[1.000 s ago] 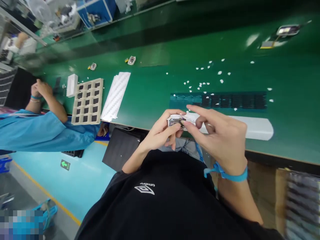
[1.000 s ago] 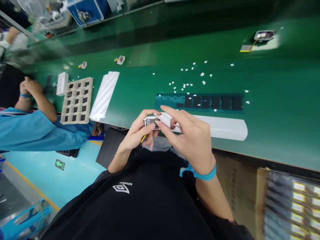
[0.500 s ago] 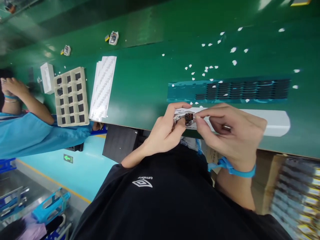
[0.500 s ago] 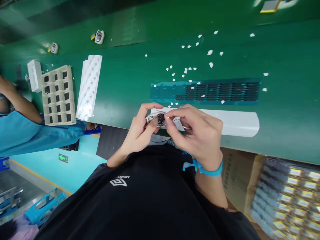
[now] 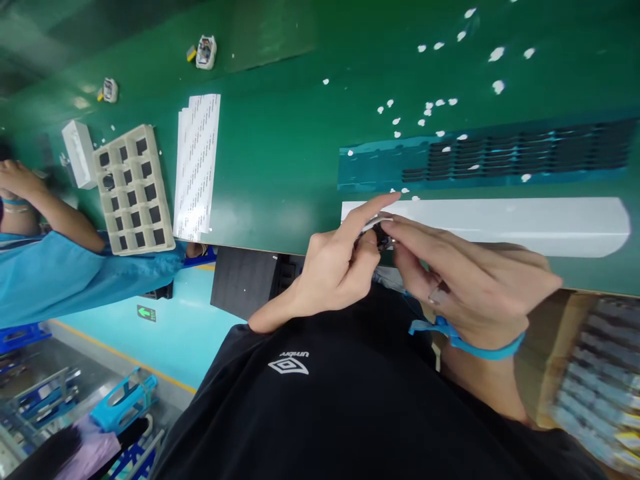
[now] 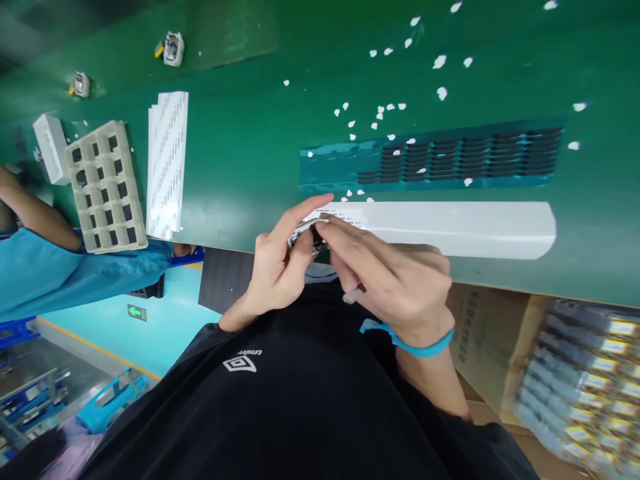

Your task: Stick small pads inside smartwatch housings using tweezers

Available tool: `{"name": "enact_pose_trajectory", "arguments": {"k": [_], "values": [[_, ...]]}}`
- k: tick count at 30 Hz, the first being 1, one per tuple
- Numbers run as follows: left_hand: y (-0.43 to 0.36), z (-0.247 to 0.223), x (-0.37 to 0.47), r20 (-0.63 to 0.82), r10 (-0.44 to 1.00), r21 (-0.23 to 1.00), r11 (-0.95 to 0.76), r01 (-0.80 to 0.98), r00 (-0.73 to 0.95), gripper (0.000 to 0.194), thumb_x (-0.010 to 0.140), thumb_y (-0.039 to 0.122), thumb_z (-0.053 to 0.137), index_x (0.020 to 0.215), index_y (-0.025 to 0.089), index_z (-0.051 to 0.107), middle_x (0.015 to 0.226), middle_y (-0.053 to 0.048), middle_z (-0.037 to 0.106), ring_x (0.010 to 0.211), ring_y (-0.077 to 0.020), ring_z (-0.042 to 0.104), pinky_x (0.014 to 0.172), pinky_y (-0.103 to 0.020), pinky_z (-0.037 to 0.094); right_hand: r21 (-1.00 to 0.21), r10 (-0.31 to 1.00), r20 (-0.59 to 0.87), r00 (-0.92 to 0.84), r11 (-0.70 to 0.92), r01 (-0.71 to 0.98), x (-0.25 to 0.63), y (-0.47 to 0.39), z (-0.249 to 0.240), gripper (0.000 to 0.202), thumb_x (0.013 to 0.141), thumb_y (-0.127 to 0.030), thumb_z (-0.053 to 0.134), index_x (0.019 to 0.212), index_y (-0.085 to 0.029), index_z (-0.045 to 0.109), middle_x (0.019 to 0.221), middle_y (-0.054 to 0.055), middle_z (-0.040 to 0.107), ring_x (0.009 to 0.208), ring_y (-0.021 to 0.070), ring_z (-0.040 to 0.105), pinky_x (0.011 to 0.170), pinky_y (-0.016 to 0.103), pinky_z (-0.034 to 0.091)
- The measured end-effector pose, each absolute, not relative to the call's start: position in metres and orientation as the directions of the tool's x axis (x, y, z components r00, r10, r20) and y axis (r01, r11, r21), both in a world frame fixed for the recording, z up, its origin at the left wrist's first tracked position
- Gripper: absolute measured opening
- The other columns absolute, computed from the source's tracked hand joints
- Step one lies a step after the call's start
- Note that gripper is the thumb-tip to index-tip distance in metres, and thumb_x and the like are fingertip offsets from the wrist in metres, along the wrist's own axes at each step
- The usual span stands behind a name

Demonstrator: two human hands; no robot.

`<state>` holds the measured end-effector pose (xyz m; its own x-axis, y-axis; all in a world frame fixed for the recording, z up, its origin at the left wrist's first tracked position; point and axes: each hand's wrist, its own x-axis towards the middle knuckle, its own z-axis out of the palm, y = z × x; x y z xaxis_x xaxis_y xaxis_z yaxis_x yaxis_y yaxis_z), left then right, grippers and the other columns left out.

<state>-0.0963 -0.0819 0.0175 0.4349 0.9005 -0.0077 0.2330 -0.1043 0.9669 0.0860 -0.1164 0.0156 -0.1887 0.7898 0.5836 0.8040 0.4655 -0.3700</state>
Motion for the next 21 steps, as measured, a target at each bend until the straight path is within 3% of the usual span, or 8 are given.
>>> {"name": "enact_pose_trajectory", "arguments": {"k": [3, 7, 10, 13, 17, 21], "values": [[-0.08, 0.02, -0.096, 0.014, 0.905, 0.953, -0.141, 0.267, 0.426, 0.041, 0.11, 0.022, 0.045, 0.148, 0.023, 0.062, 0.096, 0.0, 0.077, 0.056, -0.0075, 0.055, 0.07, -0.023, 0.055, -0.37, 0.77, 0.607, -0.197, 0.493, 0.787, 0.087, -0.115, 0.016, 0.066, 0.094, -0.002, 0.07, 0.153, -0.031, 0.065, 0.122, -0.003, 0.08, 0.085, 0.0183, 0.083, 0.061, 0.028, 0.058], [-0.075, 0.022, -0.098, 0.024, 0.897, 0.953, -0.154, 0.26, 0.442, 0.032, 0.108, 0.018, 0.047, 0.132, 0.022, 0.067, 0.115, -0.003, 0.08, 0.066, -0.0081, 0.065, 0.077, -0.023, 0.057, -0.441, 0.811, 0.544, -0.216, 0.496, 0.748, 0.091, -0.112, 0.015, 0.045, 0.098, -0.013, 0.075, 0.138, -0.034, 0.076, 0.117, -0.005, 0.082, 0.087, 0.0186, 0.083, 0.067, 0.027, 0.063], [-0.072, 0.022, -0.099, 0.02, 0.89, 0.957, -0.148, 0.248, 0.456, 0.027, 0.108, 0.019, 0.045, 0.122, 0.022, 0.067, 0.106, -0.002, 0.08, 0.065, -0.0087, 0.063, 0.076, -0.024, 0.057, -0.511, 0.864, 0.468, -0.185, 0.435, 0.742, 0.095, -0.111, 0.014, 0.029, 0.101, -0.022, 0.077, 0.126, -0.036, 0.081, 0.112, -0.006, 0.083, 0.091, 0.0191, 0.083, 0.07, 0.027, 0.065], [-0.071, 0.021, -0.099, -0.024, 0.891, 0.96, -0.106, 0.259, 0.454, 0.023, 0.107, 0.019, 0.046, 0.12, 0.023, 0.065, 0.099, 0.0, 0.079, 0.064, -0.0085, 0.061, 0.075, -0.024, 0.055, -0.503, 0.849, 0.491, -0.193, 0.457, 0.733, 0.097, -0.109, 0.013, 0.03, 0.101, -0.023, 0.077, 0.128, -0.035, 0.08, 0.111, -0.005, 0.084, 0.089, 0.0168, 0.083, 0.064, 0.024, 0.06], [-0.07, 0.019, -0.103, -0.071, 0.875, 0.977, -0.036, 0.21, 0.479, 0.021, 0.11, 0.025, 0.045, 0.118, 0.022, 0.064, 0.092, 0.002, 0.074, 0.062, -0.0087, 0.059, 0.072, -0.024, 0.053, -0.41, 0.795, 0.517, -0.317, 0.555, 0.724, 0.1, -0.108, 0.016, 0.034, 0.102, -0.022, 0.077, 0.134, -0.029, 0.073, 0.12, -0.004, 0.082, 0.097, 0.0145, 0.083, 0.066, 0.025, 0.059], [-0.069, 0.015, -0.109, -0.096, 0.848, 0.978, -0.016, 0.207, 0.522, 0.023, 0.109, 0.029, 0.047, 0.123, 0.023, 0.064, 0.077, 0.006, 0.065, 0.059, -0.0107, 0.052, 0.068, -0.026, 0.05, -0.287, 0.777, 0.488, -0.399, 0.574, 0.767, 0.101, -0.109, 0.019, 0.031, 0.101, -0.025, 0.079, 0.131, -0.025, 0.068, 0.119, -0.004, 0.083, 0.088, 0.0119, 0.082, 0.063, 0.026, 0.058]]}}
